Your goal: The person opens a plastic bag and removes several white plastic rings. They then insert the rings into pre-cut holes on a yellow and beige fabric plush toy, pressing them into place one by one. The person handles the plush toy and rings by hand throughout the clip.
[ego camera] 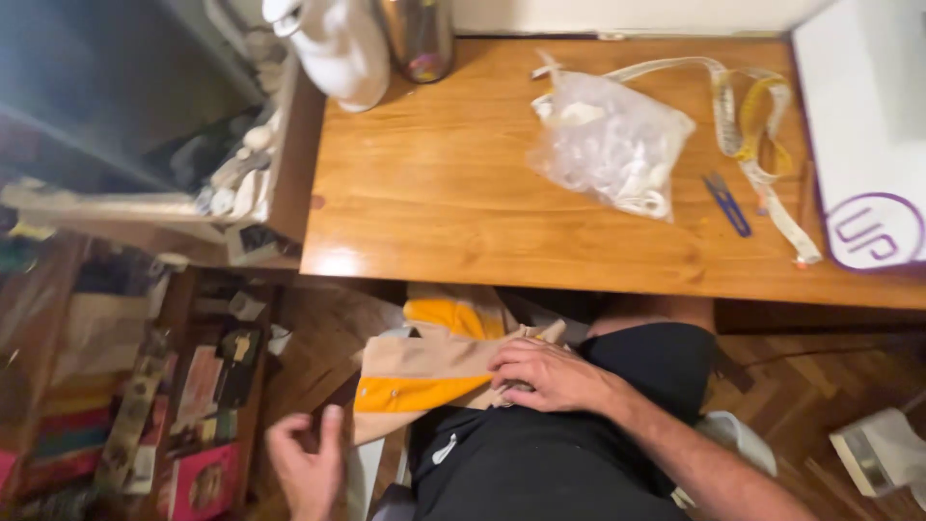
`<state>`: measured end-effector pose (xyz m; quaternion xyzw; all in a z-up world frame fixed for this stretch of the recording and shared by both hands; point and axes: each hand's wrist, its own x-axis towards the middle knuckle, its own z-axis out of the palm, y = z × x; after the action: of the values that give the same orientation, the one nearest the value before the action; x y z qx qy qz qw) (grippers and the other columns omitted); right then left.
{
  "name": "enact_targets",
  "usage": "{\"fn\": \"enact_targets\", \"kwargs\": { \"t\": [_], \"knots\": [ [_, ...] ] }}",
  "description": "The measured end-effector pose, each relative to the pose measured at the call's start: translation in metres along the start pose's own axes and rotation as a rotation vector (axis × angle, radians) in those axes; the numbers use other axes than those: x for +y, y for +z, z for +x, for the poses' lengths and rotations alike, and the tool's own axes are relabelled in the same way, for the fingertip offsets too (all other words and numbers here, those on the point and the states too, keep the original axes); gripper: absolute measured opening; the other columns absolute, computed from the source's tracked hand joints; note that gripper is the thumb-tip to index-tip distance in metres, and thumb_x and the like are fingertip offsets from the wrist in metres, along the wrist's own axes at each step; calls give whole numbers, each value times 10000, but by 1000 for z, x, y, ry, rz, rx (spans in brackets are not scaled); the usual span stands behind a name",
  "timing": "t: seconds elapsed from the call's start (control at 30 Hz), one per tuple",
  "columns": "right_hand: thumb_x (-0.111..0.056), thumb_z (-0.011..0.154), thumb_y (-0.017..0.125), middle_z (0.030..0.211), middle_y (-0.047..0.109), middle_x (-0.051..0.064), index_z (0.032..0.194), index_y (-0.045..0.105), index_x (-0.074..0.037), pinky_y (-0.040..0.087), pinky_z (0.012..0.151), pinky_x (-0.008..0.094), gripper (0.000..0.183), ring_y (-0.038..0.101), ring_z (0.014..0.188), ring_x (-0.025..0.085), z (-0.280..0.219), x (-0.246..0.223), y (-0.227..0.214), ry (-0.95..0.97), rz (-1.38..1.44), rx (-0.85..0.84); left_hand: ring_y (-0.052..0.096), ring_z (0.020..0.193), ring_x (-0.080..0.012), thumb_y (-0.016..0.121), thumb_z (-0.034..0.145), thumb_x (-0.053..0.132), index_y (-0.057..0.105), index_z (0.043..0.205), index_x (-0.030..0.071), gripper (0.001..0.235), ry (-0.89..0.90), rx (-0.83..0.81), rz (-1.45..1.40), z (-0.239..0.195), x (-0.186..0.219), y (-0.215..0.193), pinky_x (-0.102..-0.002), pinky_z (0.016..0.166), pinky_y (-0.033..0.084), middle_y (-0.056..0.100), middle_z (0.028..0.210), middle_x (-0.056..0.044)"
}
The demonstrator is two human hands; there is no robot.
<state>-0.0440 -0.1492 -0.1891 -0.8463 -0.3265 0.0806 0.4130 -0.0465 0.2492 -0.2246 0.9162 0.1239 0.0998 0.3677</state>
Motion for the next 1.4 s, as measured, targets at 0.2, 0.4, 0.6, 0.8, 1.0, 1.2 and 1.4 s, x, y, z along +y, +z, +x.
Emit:
{"fn": "enact_targets", "kwargs": {
  "t": [0.2, 0.4, 0.6, 0.8, 1.0, 1.2, 1.4],
  "knots": [
    [-170, 944, 711, 1129, 760, 110, 1007, 743, -77, 547, 1014, 379, 117, 723, 1088, 253, -7, -63, -106, 60, 59, 384, 590, 1036, -284, 761, 887, 166, 569, 1060, 46, 285, 832, 10, -390, 88, 192, 16, -381, 959, 480, 590, 1068, -133],
    [-304, 807, 915, 1373, 639, 145, 1307, 656, -85, 485, 1074, 492, 605, 629, 1228, 376, -29, 15, -170, 303, -634, 964, 688, 1036, -355, 685, 973, 106, 704, 1119, 89, 148, 987, -432, -451, 135, 326, 114, -462, 922, 525, 725, 1036, -109],
    [-239, 861, 853, 1449, 584, 148, 1271, 689, -144, 495, 1055, 522, 452, 614, 1231, 417, -28, 28, -159, 356, -681, 955, 616, 700, -81, 696, 939, 138, 736, 966, 62, 90, 566, -1017, -739, 174, 352, 233, -257, 677, 536, 693, 799, 10],
    [-146, 872, 839, 1369, 609, 171, 1233, 690, -104, 499, 1050, 521, 393, 629, 1213, 429, -33, 33, -168, 346, -573, 1016, 614, 685, -76, 826, 782, 104, 708, 927, 107, 187, 644, -1099, -674, 169, 349, 243, -229, 660, 493, 705, 788, 31],
    [-204, 843, 887, 1303, 651, 112, 1228, 698, -150, 514, 1039, 453, 433, 668, 1184, 341, -37, 45, -167, 355, -434, 1074, 557, 645, -101, 827, 855, 246, 767, 834, 107, 152, 799, -1115, -504, 140, 372, 201, -256, 594, 453, 647, 707, -3],
    [-18, 824, 833, 1326, 657, 209, 1184, 642, -44, 579, 895, 429, 408, 659, 1190, 392, -35, 29, -166, 363, -178, 1082, 505, 553, -74, 726, 946, 330, 721, 716, 141, 298, 800, -1119, -346, 149, 362, 209, -236, 526, 404, 555, 559, 54],
    [17, 812, 832, 1283, 685, 163, 1051, 739, -58, 607, 869, 386, 267, 690, 1137, 358, -43, 56, -165, 376, -138, 1095, 477, 463, -58, 725, 919, 231, 702, 609, 137, 324, 807, -1276, -387, 149, 382, 192, -211, 474, 378, 613, 477, 30]
  ]
}}
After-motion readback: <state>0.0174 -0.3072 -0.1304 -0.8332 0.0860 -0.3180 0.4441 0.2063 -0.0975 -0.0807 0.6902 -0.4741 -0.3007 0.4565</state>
